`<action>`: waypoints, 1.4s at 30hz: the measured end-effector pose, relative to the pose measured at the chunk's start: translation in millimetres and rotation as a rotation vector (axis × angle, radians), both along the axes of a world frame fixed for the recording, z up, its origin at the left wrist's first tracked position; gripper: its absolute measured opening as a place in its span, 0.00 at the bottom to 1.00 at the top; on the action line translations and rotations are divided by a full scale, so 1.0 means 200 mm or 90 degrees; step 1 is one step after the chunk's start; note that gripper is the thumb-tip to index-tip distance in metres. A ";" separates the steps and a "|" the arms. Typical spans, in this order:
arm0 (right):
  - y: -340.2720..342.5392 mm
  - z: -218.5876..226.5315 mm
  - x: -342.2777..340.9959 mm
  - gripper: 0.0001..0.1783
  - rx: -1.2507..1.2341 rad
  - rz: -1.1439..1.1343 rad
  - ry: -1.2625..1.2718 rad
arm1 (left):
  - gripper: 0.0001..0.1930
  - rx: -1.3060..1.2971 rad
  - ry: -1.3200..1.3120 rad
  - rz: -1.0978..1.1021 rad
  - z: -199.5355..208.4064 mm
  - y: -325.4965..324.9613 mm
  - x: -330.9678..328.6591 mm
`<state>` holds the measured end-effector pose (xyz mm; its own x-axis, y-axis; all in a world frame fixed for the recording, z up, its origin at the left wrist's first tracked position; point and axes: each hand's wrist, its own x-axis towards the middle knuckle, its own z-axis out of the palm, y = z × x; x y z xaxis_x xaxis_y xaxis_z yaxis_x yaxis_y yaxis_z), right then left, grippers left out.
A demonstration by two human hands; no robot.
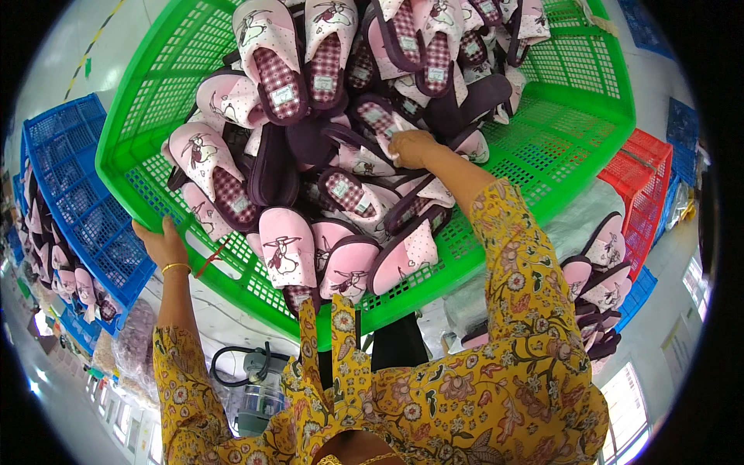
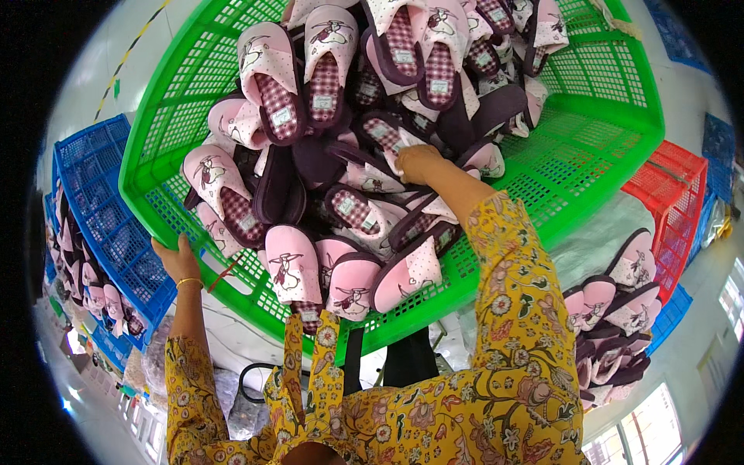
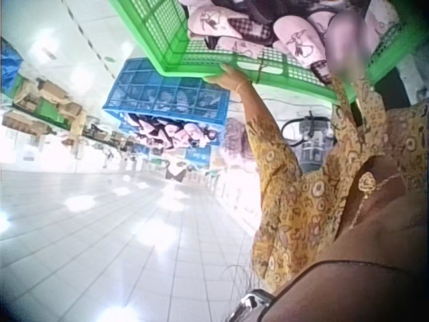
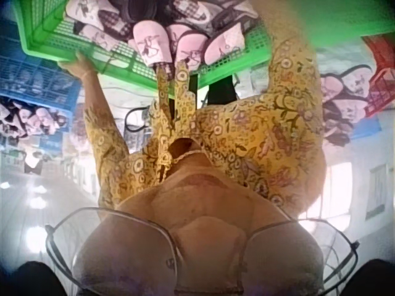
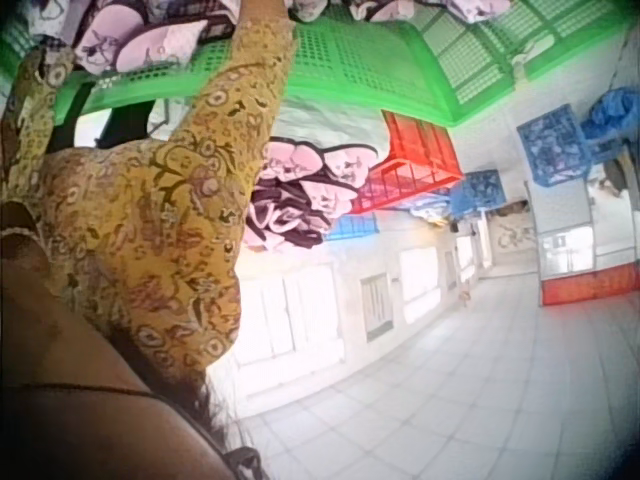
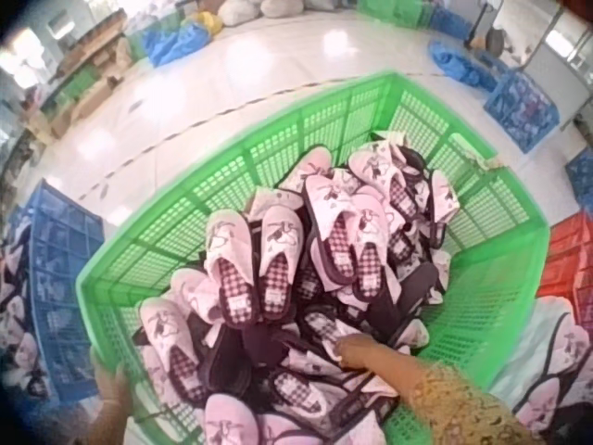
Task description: The person repeatedly picks up pink slippers from a green basket and places them into a red basket. The person then handles small white paper tags, folding and arranging them on a nearby surface.
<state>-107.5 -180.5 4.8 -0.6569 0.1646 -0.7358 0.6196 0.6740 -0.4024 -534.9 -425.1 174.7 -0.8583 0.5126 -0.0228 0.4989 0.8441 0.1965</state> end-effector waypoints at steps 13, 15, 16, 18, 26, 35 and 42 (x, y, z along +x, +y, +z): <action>-0.10 0.79 0.12 0.11 -0.502 -1.009 0.394 | 0.39 -0.032 -0.035 0.061 0.07 0.07 0.06; -0.13 0.77 0.09 0.06 -0.535 -1.209 0.421 | 0.39 -0.022 -0.030 0.061 0.06 0.06 0.06; -0.14 0.76 0.07 0.06 -0.571 -1.271 0.456 | 0.39 -0.042 -0.040 0.075 0.05 0.06 0.06; -0.12 0.75 0.00 0.04 -0.652 -1.375 0.502 | 0.39 -0.022 -0.031 0.045 0.01 0.02 0.04; 0.28 0.75 -0.47 0.07 -0.786 -1.460 0.647 | 0.39 -0.047 -0.041 0.092 0.08 0.06 0.06; 0.84 0.44 -0.65 0.16 -0.780 -1.489 0.598 | 0.39 -0.020 -0.032 0.057 0.03 0.04 0.06; 0.51 0.61 -0.54 0.08 -0.772 -1.465 0.687 | 0.38 -0.027 -0.041 0.082 0.05 0.03 0.05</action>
